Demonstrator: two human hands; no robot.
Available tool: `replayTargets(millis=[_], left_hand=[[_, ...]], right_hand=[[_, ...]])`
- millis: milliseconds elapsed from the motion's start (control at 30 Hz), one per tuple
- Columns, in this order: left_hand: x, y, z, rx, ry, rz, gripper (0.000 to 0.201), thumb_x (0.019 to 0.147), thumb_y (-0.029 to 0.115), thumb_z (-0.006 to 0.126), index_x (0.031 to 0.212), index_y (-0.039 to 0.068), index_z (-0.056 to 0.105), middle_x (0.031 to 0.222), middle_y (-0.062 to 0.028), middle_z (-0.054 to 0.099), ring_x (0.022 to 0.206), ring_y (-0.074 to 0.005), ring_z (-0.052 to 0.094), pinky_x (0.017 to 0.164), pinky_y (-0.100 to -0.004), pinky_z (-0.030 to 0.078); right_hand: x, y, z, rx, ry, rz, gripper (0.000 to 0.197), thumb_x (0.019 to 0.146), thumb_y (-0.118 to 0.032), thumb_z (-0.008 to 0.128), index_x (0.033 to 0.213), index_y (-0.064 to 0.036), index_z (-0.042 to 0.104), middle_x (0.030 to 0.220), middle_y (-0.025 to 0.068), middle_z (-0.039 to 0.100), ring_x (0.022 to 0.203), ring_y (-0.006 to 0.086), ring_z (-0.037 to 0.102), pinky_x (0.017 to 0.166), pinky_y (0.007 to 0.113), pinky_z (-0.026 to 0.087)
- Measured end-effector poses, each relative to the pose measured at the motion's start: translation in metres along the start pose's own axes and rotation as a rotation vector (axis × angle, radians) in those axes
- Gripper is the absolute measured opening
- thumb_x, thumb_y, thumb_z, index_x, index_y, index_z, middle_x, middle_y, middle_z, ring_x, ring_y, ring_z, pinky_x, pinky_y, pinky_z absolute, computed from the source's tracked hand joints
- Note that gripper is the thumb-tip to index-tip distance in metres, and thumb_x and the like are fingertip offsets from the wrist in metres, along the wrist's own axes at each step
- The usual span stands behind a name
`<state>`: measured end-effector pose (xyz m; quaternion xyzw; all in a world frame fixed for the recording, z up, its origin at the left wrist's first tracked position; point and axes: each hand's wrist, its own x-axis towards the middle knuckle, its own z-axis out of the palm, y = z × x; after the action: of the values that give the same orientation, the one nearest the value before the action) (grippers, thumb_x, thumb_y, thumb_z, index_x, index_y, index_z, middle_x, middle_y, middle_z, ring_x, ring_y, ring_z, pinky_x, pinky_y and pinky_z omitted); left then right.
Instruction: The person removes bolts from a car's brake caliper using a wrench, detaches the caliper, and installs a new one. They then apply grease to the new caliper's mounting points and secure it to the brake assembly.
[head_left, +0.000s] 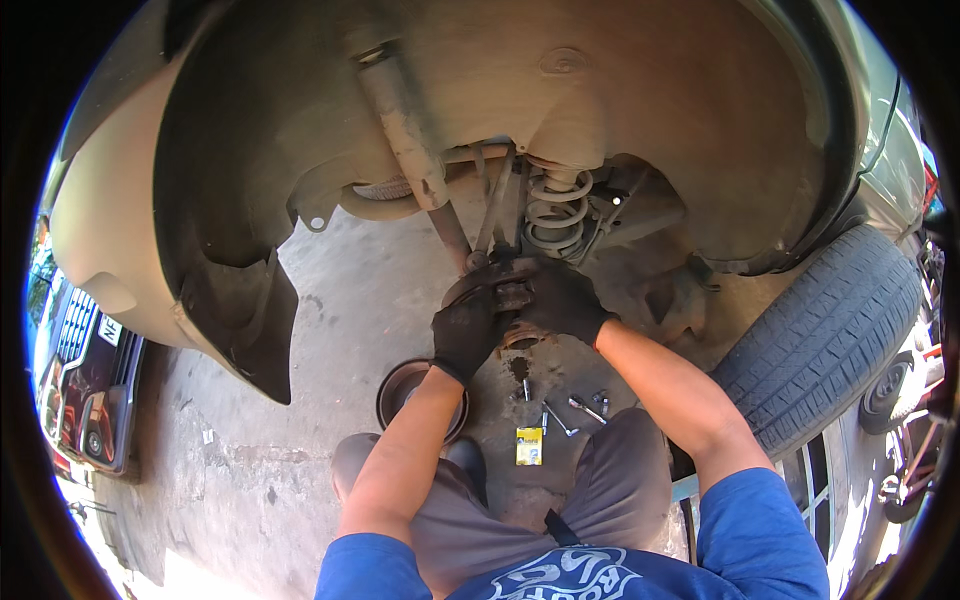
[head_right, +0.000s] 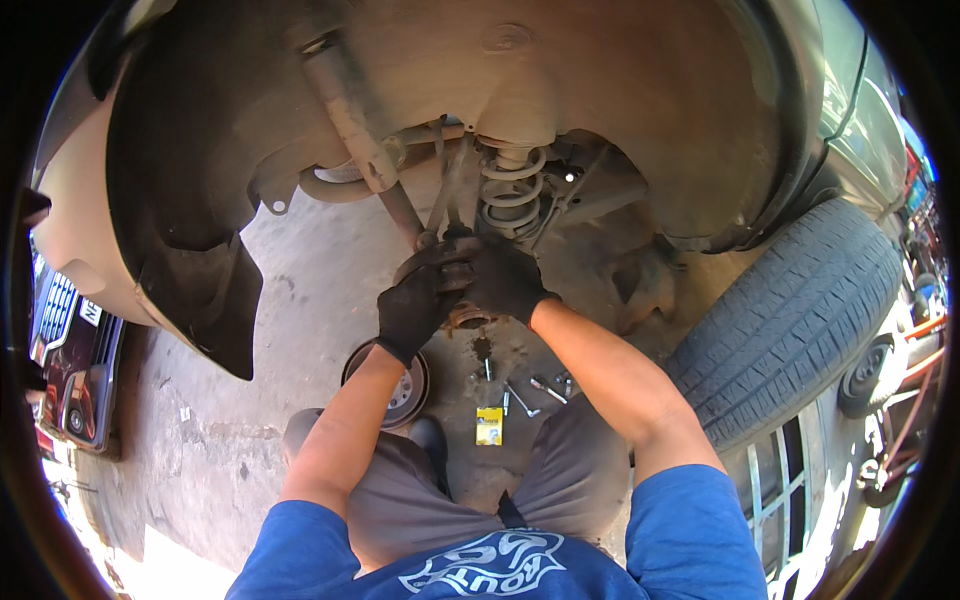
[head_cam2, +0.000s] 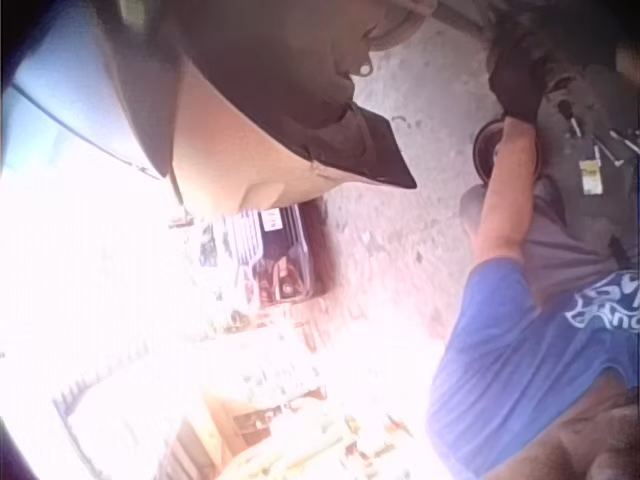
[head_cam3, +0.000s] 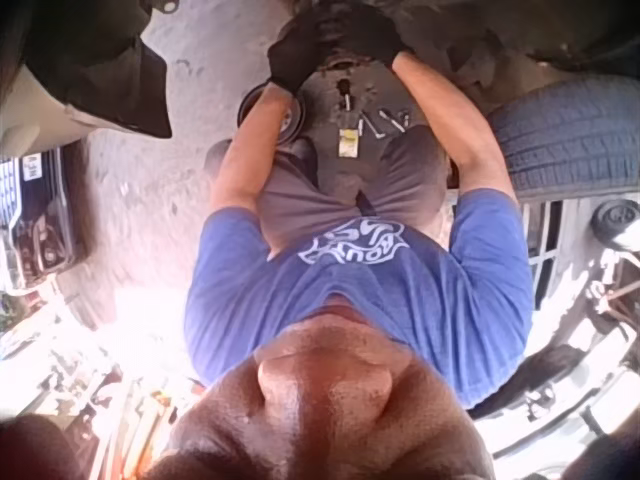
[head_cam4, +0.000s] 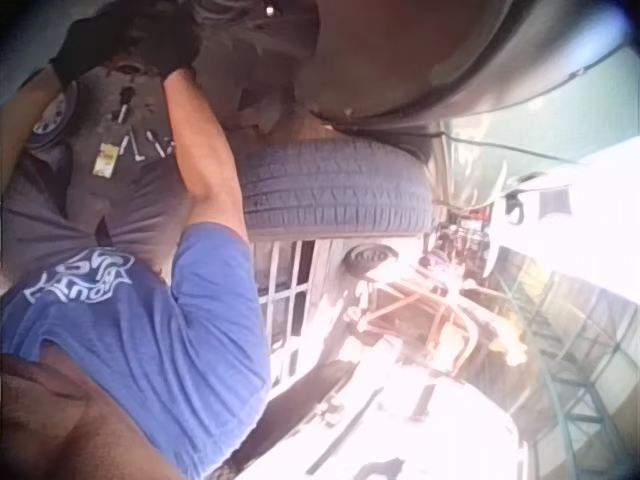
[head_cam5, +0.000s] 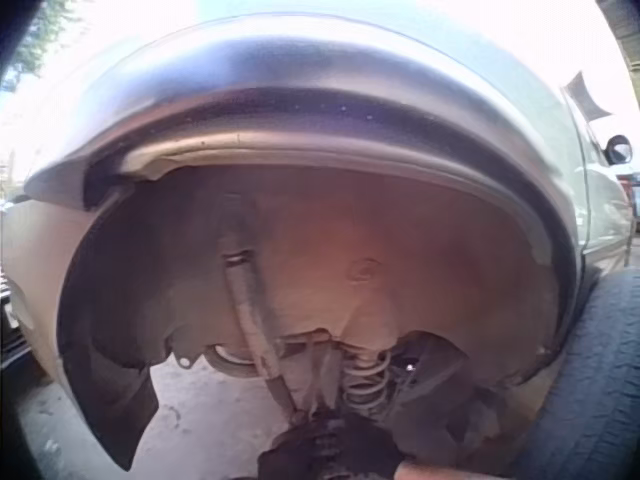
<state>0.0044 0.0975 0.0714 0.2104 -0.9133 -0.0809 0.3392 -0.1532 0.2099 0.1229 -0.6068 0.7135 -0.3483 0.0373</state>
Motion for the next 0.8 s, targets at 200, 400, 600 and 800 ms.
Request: replayTargets(millis=[200,400,600,800], left_hand=[[0.000,-0.010,0.011,0.002,0.060,0.120,0.045,0.079,0.042,0.081,0.110,0.011,0.068,0.090,-0.0100,0.075,0.078,-0.0279,0.074,0.063,-0.0412,0.059],[-0.004,-0.013,0.015,0.154,-0.053,0.030,0.042,0.078,0.043,0.081,0.107,0.015,0.071,0.094,-0.0094,0.075,0.069,-0.0287,0.073,0.060,-0.0410,0.057],[0.002,-0.002,0.008,0.239,-0.020,0.164,0.045,0.076,0.039,0.082,0.112,0.015,0.070,0.099,-0.0100,0.074,0.079,-0.0290,0.074,0.062,-0.0402,0.058],[0.032,0.000,0.000,0.368,-0.050,0.603,0.047,0.076,0.025,0.078,0.121,0.011,0.068,0.097,-0.0090,0.069,0.104,-0.0267,0.070,0.078,-0.0389,0.061]], right_hand=[[-0.011,-0.006,0.001,-0.189,-0.089,0.155,0.045,0.081,-0.040,0.073,0.121,-0.0179,0.073,0.119,0.0138,0.072,0.109,0.0330,0.069,0.093,0.043,0.055],[-0.029,0.004,-0.020,0.004,-0.011,0.017,0.038,0.085,-0.034,0.071,0.119,-0.0171,0.073,0.119,0.0139,0.072,0.111,0.0313,0.069,0.093,0.042,0.055],[-0.032,0.032,-0.017,-0.268,-0.004,-0.108,0.027,0.086,-0.025,0.067,0.112,-0.0171,0.073,0.110,0.0098,0.073,0.104,0.0304,0.071,0.086,0.044,0.057],[-0.025,0.048,-0.004,-0.288,0.127,-0.225,0.023,0.079,-0.028,0.073,0.098,-0.0166,0.069,0.094,0.0078,0.070,0.090,0.0313,0.071,0.074,0.044,0.058]])
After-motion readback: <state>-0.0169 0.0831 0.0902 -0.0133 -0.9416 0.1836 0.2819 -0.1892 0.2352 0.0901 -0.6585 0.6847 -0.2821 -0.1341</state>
